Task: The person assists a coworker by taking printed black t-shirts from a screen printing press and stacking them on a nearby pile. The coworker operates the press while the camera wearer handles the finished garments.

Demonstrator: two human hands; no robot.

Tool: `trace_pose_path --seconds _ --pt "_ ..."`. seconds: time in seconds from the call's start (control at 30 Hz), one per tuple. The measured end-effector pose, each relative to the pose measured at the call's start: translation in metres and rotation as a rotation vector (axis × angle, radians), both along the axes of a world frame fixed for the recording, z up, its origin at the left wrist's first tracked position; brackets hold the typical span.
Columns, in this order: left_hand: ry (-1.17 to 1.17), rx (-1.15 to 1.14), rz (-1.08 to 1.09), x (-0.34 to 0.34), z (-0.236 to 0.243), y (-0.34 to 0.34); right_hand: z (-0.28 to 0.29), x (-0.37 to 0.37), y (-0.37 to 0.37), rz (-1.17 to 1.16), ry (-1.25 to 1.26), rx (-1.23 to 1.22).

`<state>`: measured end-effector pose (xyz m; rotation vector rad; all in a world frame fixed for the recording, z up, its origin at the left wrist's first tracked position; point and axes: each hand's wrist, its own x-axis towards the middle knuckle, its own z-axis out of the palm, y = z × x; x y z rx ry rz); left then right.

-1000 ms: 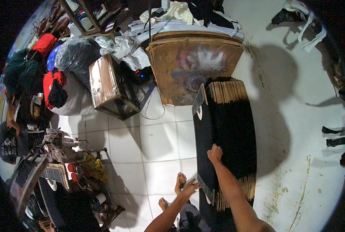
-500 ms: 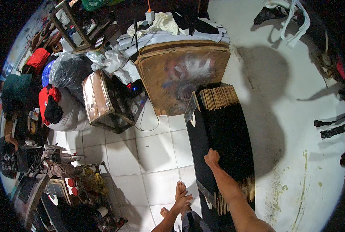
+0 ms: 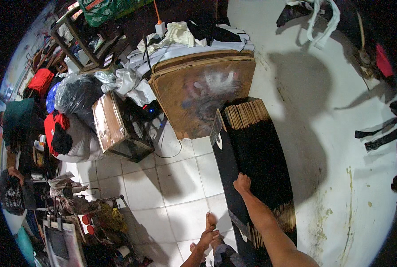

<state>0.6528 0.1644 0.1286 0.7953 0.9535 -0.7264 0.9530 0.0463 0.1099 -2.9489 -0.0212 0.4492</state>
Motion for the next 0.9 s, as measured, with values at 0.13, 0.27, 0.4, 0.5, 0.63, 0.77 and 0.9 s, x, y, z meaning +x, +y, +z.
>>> trace_pose_path --seconds 0.13,0.27,0.4,0.5,0.63,0.77,0.9 --pt "-0.039 0.015 -0.059 -0.012 0.004 0.013 0.02 -0.006 -0.001 0.058 -0.012 0.065" --pt "-0.077 0.011 -0.078 -0.031 0.006 0.022 0.061 -0.021 -0.003 -0.027 -0.057 0.167" --pt "-0.107 0.037 -0.047 -0.064 0.021 0.035 0.102 -0.087 -0.011 -0.088 -0.198 0.217" --pt "-0.076 0.096 -0.037 -0.095 0.03 0.046 0.112 -0.17 -0.02 -0.102 -0.117 0.245" --pt "-0.128 0.092 -0.057 -0.149 0.028 0.068 0.104 -0.304 -0.04 -0.013 0.006 0.21" --pt "-0.193 0.181 -0.019 -0.225 0.02 0.088 0.09 -0.421 -0.075 -0.04 0.113 0.184" --pt "-0.136 0.279 -0.034 -0.329 0.003 0.107 0.078 -0.511 -0.131 -0.14 0.304 0.075"
